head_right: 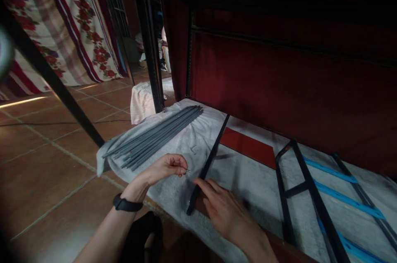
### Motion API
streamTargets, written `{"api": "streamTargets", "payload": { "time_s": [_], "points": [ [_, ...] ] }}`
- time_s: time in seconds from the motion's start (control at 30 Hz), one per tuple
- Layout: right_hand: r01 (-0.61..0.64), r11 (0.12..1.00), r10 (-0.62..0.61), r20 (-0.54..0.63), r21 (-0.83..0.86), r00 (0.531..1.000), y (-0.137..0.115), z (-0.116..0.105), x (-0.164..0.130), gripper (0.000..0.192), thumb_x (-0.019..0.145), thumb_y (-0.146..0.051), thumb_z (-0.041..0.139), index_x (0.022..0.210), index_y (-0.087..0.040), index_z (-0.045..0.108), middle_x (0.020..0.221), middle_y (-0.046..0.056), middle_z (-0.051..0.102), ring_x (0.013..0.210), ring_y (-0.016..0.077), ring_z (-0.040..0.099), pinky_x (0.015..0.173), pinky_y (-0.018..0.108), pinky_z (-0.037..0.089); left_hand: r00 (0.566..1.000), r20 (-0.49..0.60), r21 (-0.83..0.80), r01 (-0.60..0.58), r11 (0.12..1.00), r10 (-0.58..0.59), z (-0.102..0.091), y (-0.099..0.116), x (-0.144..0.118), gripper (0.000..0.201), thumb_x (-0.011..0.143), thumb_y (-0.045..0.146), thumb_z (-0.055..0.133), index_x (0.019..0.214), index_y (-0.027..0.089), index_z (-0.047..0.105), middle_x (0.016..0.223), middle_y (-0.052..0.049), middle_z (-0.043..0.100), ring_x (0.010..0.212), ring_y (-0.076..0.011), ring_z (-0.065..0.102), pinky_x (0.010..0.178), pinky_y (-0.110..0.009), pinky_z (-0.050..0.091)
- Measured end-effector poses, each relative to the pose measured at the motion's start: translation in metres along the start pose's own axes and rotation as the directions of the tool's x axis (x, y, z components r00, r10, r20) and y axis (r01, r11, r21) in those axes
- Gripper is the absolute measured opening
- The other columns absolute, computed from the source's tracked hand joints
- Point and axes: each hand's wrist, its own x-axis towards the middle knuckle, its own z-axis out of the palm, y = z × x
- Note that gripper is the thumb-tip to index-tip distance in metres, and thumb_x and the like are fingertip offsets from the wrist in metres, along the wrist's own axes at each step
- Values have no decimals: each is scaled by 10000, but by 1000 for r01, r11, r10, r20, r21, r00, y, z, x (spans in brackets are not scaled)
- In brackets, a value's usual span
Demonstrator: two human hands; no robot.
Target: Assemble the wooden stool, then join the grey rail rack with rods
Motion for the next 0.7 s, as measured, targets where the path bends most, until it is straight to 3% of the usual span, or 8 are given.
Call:
{"api": "streamTargets", "payload": {
  "time_s": [0.17,0.7],
  "points": [
    [5,1000,-5,-17,-1,1000,-3,-1,-3,535,1005,-221,351,1529,-330,357,1488,29,514,1329,184,523,1099,378,465,988,155,-3,20,1000,-19,9,-5,2,242,698,342,823,819,146,749,698,-7,674,624,-106,568,617,-221,434],
    [6,1000,-6,0,4,1000,1,-1,1,530,988,-217,391,1508,-325,399,1437,38,562,1288,183,561,1104,388,474,993,115,46,-33,998,27,25,-2,-8,166,721,295,758,801,151,732,651,11,634,584,-93,527,550,-193,403]
  ]
}}
